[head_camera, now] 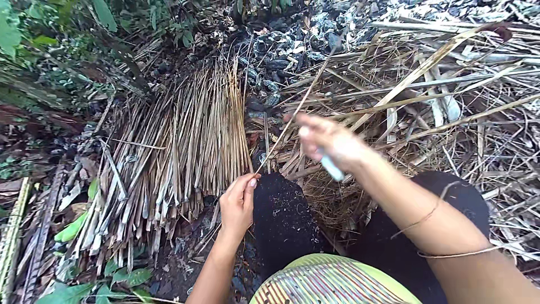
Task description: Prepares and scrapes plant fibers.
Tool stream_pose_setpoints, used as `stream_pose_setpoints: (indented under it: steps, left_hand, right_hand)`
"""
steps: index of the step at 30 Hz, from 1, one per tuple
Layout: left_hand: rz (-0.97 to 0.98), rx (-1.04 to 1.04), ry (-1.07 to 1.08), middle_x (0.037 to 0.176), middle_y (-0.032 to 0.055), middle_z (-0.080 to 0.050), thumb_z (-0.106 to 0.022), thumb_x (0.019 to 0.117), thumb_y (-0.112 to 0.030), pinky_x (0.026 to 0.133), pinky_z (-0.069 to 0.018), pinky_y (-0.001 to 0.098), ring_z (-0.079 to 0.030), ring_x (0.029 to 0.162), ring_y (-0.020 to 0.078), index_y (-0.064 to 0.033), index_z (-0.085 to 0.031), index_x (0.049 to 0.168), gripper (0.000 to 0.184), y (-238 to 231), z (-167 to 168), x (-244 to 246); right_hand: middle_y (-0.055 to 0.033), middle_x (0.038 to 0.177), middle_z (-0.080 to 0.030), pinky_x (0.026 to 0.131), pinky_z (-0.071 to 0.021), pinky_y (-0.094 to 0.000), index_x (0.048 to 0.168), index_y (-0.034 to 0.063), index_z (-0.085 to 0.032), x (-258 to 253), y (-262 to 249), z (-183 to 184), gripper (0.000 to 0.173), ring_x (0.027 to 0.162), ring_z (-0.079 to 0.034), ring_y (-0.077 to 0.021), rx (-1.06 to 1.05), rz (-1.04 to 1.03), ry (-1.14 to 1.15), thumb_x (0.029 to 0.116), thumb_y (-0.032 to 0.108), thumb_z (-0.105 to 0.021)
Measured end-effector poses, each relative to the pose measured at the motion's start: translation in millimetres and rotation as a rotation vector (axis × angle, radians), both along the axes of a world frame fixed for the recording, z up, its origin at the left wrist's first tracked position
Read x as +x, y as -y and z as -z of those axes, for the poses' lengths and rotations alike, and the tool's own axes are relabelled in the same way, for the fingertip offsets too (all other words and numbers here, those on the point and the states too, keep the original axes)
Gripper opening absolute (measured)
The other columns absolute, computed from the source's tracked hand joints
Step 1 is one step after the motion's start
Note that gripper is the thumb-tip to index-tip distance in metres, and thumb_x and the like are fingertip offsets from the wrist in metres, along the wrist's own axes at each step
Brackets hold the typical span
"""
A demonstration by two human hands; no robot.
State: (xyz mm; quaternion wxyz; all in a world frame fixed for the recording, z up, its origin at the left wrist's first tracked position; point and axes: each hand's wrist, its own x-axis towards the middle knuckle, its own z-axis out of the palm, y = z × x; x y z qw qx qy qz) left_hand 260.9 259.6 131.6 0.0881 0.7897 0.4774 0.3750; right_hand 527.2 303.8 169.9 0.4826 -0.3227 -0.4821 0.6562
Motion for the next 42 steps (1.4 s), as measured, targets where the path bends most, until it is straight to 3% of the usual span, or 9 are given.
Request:
stream_pose_setpoints:
  steps: [3, 5, 8, 13, 15, 18, 21, 33, 42]
  left_hand:
    - [-0.026, 0.057, -0.038, 0.096, 0.0115, -0.075, -0.049, 0.1040, -0.012, 0.079, -0.0519, 0.0164, -0.067, 0.082, 0.0042, 0.0028, -0.074, 0.106, 0.029, -4.2, 3.7, -3.8]
    - [-0.030, 0.119, -0.086, 0.096, 0.0148, -0.075, -0.049, 0.1041, -0.012, 0.084, -0.0546, 0.0209, -0.071, 0.088, 0.0112, 0.0040, -0.074, 0.104, 0.030, -2.4, 12.2, -15.0]
    - [-0.074, 0.225, -0.188, 0.087, 0.0180, -0.073, -0.049, 0.1033, -0.014, 0.076, -0.0567, 0.0301, -0.072, 0.079, 0.0216, 0.0048, -0.073, 0.101, 0.031, 3.8, 30.1, -36.2]
    - [-0.108, 0.280, -0.240, 0.082, 0.0193, -0.071, -0.047, 0.1047, -0.017, 0.073, -0.0563, 0.0311, -0.070, 0.074, 0.0250, 0.0063, -0.073, 0.099, 0.035, 8.6, 50.1, -59.1]
    - [-0.118, 0.252, -0.224, 0.085, 0.0198, -0.072, -0.047, 0.1041, -0.015, 0.075, -0.0566, 0.0311, -0.072, 0.078, 0.0250, 0.0066, -0.073, 0.099, 0.034, 6.5, 45.3, -49.0]
    - [-0.120, 0.237, -0.182, 0.088, 0.0194, -0.073, -0.047, 0.1044, -0.014, 0.076, -0.0568, 0.0311, -0.072, 0.080, 0.0239, 0.0063, -0.073, 0.102, 0.033, -2.4, 32.4, -23.3]
    - [-0.115, 0.289, -0.161, 0.087, 0.0197, -0.073, -0.048, 0.1044, -0.014, 0.075, -0.0561, 0.0291, -0.072, 0.078, 0.0235, 0.0066, -0.073, 0.102, 0.033, -8.3, 30.5, -13.6]
    - [-0.166, 0.384, -0.307, 0.073, 0.0190, -0.067, -0.047, 0.1031, -0.015, 0.067, -0.0540, 0.0358, -0.067, 0.066, 0.0286, 0.0054, -0.073, 0.096, 0.033, 14.7, 81.1, -99.2]
    - [-0.298, 0.113, -0.450, 0.088, 0.0266, -0.072, -0.049, 0.1022, -0.010, 0.079, -0.0560, 0.0551, -0.072, 0.082, 0.0430, 0.0103, -0.071, 0.101, 0.030, 48.3, 114.9, -179.7]
  right_hand:
    - [0.0062, 0.071, -0.049, 0.048, -0.0382, -0.0150, 0.144, 0.0076, -0.051, -22.9, 7.0, 13.2, 0.038, 0.052, -0.043, 0.0001, -0.056, -0.180, 0.034, 0.1069, 0.012, -0.045]
    - [0.0077, 0.071, -0.048, 0.048, -0.0359, -0.0142, 0.142, 0.0063, -0.053, -4.3, -3.7, 4.8, 0.037, 0.051, -0.040, 0.0013, 0.009, -0.058, 0.035, 0.1067, 0.011, -0.043]
    - [0.0106, 0.066, -0.046, 0.048, -0.0396, -0.0139, 0.141, 0.0056, -0.051, 44.9, -28.8, -4.6, 0.037, 0.049, -0.042, 0.0019, 0.105, 0.217, -0.069, 0.1067, 0.010, -0.038]
    - [0.0111, 0.062, -0.043, 0.046, -0.0402, -0.0140, 0.139, 0.0079, -0.051, 89.1, -37.8, -10.7, 0.036, 0.047, -0.042, 0.0009, 0.139, 0.425, -0.183, 0.1097, 0.012, -0.031]
    - [0.0100, 0.065, -0.043, 0.046, -0.0390, -0.0152, 0.144, 0.0101, -0.047, 68.2, -27.0, -13.0, 0.038, 0.048, -0.040, 0.0003, 0.087, 0.360, -0.118, 0.1092, 0.014, -0.034]
    - [0.0052, 0.070, -0.049, 0.048, -0.0414, -0.0168, 0.146, 0.0135, -0.049, -5.3, -1.2, 11.8, 0.040, 0.051, -0.044, -0.0011, -0.014, 0.028, 0.009, 0.1070, 0.016, -0.044]
    - [0.0061, 0.074, -0.047, 0.051, -0.0384, -0.0154, 0.144, 0.0043, -0.048, -41.4, 7.5, 28.8, 0.038, 0.054, -0.043, 0.0003, -0.082, -0.226, 0.005, 0.1070, 0.012, -0.047]
    - [0.0102, 0.064, -0.046, 0.046, -0.0406, -0.0133, 0.136, 0.0063, -0.053, 99.0, -40.5, -2.8, 0.033, 0.048, -0.043, 0.0013, 0.135, 0.359, -0.162, 0.1087, 0.010, -0.035]
    - [0.0111, 0.061, -0.045, 0.048, -0.0414, -0.0149, 0.133, 0.0084, -0.053, 155.2, -38.1, -5.1, 0.033, 0.048, -0.044, 0.0002, 0.273, 0.501, -0.173, 0.1085, 0.011, -0.032]
